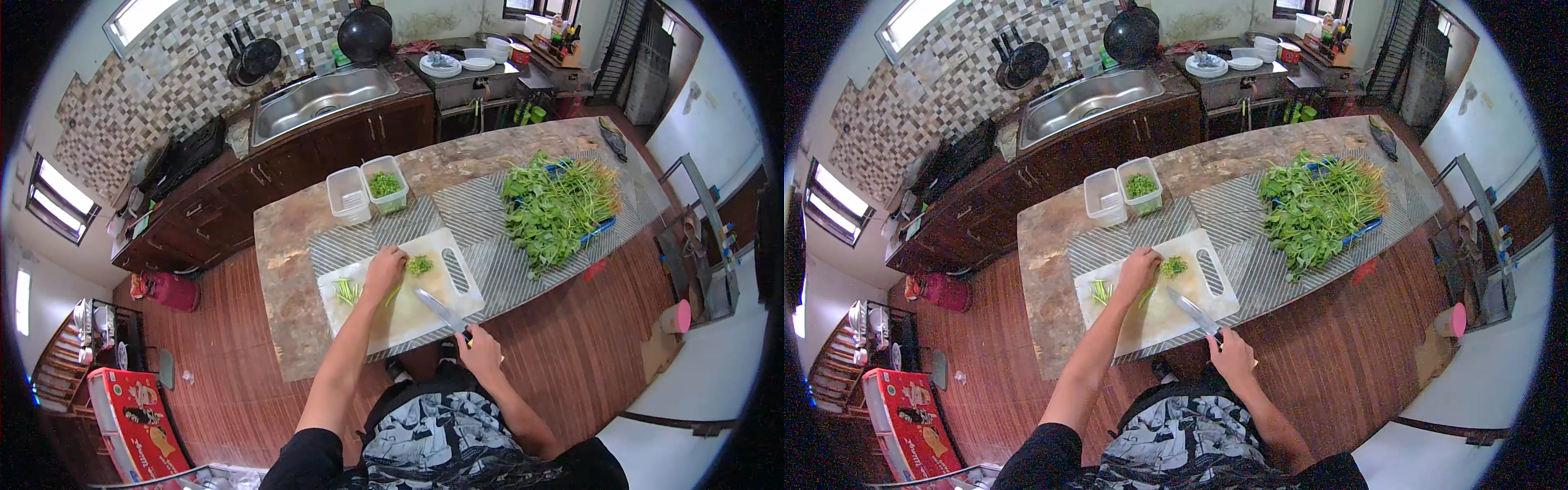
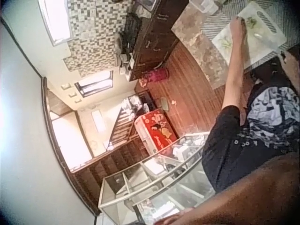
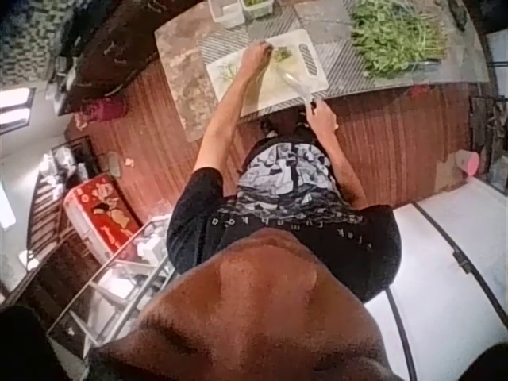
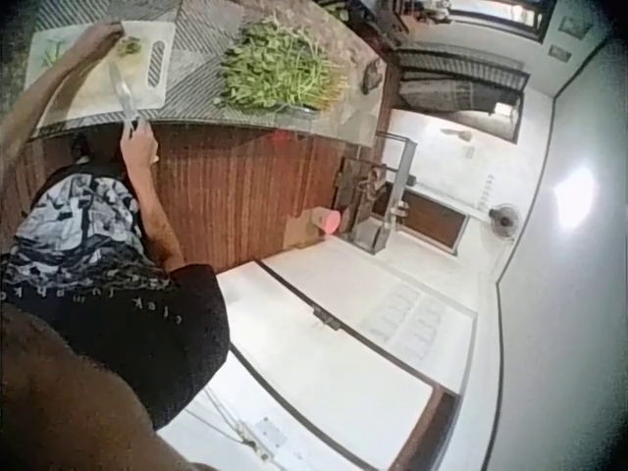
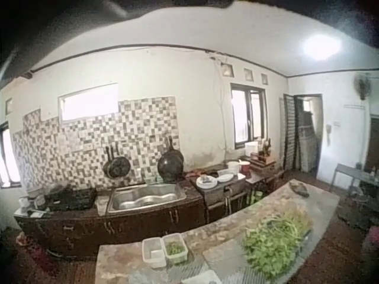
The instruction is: Chopping green vegetable stalks on a white cutting board with a kitchen knife.
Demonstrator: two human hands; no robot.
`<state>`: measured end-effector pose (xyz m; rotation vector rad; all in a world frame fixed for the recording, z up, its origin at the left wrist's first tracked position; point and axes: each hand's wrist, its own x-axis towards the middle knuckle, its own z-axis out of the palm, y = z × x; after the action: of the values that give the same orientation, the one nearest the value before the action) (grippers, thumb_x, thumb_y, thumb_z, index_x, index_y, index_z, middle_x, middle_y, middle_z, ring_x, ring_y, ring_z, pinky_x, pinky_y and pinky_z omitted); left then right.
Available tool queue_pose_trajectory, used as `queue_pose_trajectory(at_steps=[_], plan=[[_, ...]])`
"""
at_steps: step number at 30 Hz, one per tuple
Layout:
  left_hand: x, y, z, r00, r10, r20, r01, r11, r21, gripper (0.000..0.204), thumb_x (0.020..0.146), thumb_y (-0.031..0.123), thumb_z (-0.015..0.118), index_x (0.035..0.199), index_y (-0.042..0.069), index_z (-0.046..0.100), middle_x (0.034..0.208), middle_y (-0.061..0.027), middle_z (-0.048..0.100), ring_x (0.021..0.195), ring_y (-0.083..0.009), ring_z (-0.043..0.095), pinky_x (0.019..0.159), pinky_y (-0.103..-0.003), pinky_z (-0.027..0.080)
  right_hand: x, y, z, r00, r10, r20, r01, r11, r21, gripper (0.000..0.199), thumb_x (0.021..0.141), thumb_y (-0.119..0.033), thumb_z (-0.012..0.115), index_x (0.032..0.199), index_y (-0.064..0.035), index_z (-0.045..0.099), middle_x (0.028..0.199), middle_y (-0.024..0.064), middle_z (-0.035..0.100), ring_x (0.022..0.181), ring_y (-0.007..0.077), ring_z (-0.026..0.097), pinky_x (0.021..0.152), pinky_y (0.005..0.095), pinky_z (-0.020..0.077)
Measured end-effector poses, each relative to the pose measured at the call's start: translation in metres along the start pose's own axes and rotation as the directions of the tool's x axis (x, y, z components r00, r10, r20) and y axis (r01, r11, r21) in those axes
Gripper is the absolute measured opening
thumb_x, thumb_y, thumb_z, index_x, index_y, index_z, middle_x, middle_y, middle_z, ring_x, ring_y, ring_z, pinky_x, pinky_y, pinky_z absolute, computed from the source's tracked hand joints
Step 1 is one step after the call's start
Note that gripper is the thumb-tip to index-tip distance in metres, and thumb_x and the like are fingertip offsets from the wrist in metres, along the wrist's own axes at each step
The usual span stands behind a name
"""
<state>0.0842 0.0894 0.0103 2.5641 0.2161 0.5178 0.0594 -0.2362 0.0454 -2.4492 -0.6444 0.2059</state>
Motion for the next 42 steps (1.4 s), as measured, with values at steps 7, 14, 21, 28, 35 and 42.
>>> queue_pose_trajectory(at_steps=[7,14,21,28,35,42], plan=[[0.000,-0.001,-0.003,0.999,0.038,0.036,-0.038,0.999,0.006,0.011,0.087,0.012,0.066,0.096,0.011,0.072,0.096,-0.0090,0.066,0.095,-0.0320,0.063,0.080,-0.043,0.053,0.000,0.002,0.001,1.000,-0.013,-0.021,0.014,1.000,0.026,0.035,0.093,-0.037,0.066,0.098,-0.0032,0.065,0.093,0.0174,0.070,0.086,0.0389,0.068,0.071,0.0500,0.0536],[0.001,-0.006,-0.006,0.996,0.066,0.057,-0.068,0.997,0.024,0.012,0.087,0.016,0.068,0.096,0.009,0.071,0.097,-0.0095,0.066,0.095,-0.0322,0.063,0.079,-0.043,0.053,0.002,0.000,0.002,1.000,-0.010,0.022,0.010,1.000,0.001,0.034,0.093,-0.037,0.067,0.098,-0.0031,0.065,0.091,0.0168,0.070,0.084,0.0382,0.068,0.070,0.0502,0.0533],[-0.008,0.009,-0.009,0.993,-0.065,-0.097,0.065,0.998,0.001,0.012,0.087,0.018,0.069,0.092,0.007,0.071,0.090,-0.0106,0.065,0.089,-0.0333,0.063,0.077,-0.043,0.052,0.002,0.003,0.004,1.000,-0.021,0.002,0.021,1.000,0.015,0.034,0.092,-0.037,0.068,0.098,-0.0035,0.065,0.090,0.0163,0.069,0.083,0.0378,0.068,0.070,0.0500,0.0533],[-0.041,0.032,0.003,0.951,-0.182,-0.248,0.185,0.983,-0.014,0.011,0.085,0.017,0.072,0.087,0.007,0.075,0.088,-0.0097,0.069,0.083,-0.0329,0.061,0.073,-0.042,0.051,0.008,-0.006,0.002,1.000,0.014,0.000,-0.014,0.998,0.068,0.032,0.092,-0.034,0.069,0.098,-0.0025,0.065,0.089,0.0184,0.070,0.083,0.0408,0.068,0.071,0.0504,0.0532],[-0.052,0.024,0.006,0.912,-0.347,-0.220,0.307,0.931,-0.196,0.012,0.081,0.015,0.076,0.090,0.007,0.080,0.083,-0.0141,0.070,0.081,-0.0316,0.062,0.076,-0.041,0.050,0.020,-0.018,0.006,1.000,-0.009,0.017,0.007,0.997,0.076,0.032,0.092,-0.034,0.069,0.096,-0.0020,0.064,0.086,0.0212,0.070,0.082,0.0433,0.067,0.068,0.0526,0.0523],[-0.055,0.022,0.012,0.893,-0.392,-0.222,0.349,0.914,-0.209,0.015,0.080,0.017,0.075,0.090,0.007,0.080,0.082,-0.0145,0.071,0.082,-0.0313,0.061,0.079,-0.040,0.049,0.033,-0.029,0.016,0.991,0.042,0.130,-0.052,0.996,0.070,0.036,0.102,-0.035,0.054,0.094,-0.0009,0.059,0.078,0.0275,0.066,0.078,0.0492,0.065,0.067,0.0574,0.0501]])
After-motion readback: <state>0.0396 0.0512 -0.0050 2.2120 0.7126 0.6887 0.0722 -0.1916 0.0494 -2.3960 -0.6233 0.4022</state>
